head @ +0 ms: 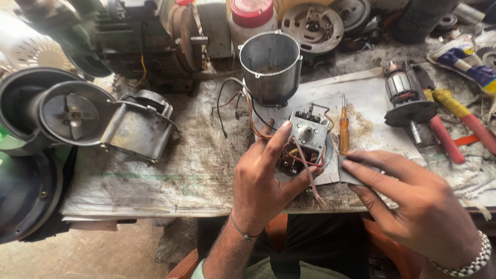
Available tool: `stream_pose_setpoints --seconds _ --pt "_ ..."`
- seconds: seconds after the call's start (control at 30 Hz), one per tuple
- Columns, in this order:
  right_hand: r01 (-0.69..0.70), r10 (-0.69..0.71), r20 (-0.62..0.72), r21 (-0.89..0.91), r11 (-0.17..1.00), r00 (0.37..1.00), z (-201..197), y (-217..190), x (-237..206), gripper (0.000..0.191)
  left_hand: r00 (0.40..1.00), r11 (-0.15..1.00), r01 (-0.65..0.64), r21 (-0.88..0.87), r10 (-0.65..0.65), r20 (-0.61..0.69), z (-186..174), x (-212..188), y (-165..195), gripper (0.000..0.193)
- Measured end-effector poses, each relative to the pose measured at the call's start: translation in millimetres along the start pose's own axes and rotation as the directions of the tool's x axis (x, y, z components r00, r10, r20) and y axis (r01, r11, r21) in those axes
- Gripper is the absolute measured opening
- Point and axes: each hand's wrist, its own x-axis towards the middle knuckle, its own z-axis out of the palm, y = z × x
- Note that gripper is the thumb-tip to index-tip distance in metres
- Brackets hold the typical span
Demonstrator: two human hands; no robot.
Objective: The person holds a small electric motor armature on a cluttered workbench and scrubs its windings and housing with an abrasive pad, turning the motor to reach different sides while arranging its loose wires. They continue working over the motor's surfaces throughout the episode.
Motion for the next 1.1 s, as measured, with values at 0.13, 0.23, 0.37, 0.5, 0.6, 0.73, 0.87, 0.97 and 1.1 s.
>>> stream_pose_setpoints --seconds 0.13,0.23,0.37,0.5,0.6,0.73,0.87,0.97,1.1 --pt "-0.007 0.007 0.005 0.000 1.000 1.000 9.1 2.1 5.2 0.046 1.000 1.000 0.019 -0.012 -0.019 0.006 1.2 0.7 0.4 0.085" --pt "0.047 -0.047 0.026 0.003 0.999 0.999 15.9 4.5 8.3 0.053 1.000 1.000 0.020 -0.016 -0.020 0.002 0.7 1.2 0.4 0.085" --pt "0.031 -0.033 0.035 0.069 0.997 0.999 16.9 6.3 9.8 0.052 1.000 1.000 0.005 -0.018 -0.005 -0.011 0.8 0.5 0.0 0.085" --pt "0.054 -0.054 -0.015 0.012 0.998 0.998 18.1 7.3 14.0 0.054 1.000 0.999 0.024 -0.022 -0.023 0.013 2.9 0.1 -1.1 0.086" --pt "0.118 -0.118 0.007 0.060 0.991 0.993 20.1 5.0 14.3 0.049 1.000 1.000 0.010 0.004 -0.010 0.004 3.5 0.3 -2.4 0.086" --pt "0.104 -0.106 -0.047 -0.038 0.994 0.993 23.6 1.3 14.3 0.045 0.999 0.999 0.033 -0.017 -0.033 0.012 3.3 -1.2 -1.8 0.085" --pt "0.144 -0.144 -0.036 -0.007 0.990 0.989 23.1 -0.1 13.9 0.043 0.999 0.999 0.033 -0.018 -0.033 0.013 2.0 -1.3 -2.3 0.084" --pt "0.121 -0.123 -0.043 -0.046 0.992 0.991 22.9 0.0 13.2 0.043 0.999 0.999 0.040 -0.021 -0.040 0.021 1.9 -1.7 -2.0 0.085" --pt "0.154 -0.154 0.005 0.068 0.986 0.988 23.7 0.7 10.7 0.043 1.000 0.999 0.010 -0.047 -0.009 0.009 1.3 -1.1 -3.2 0.083"
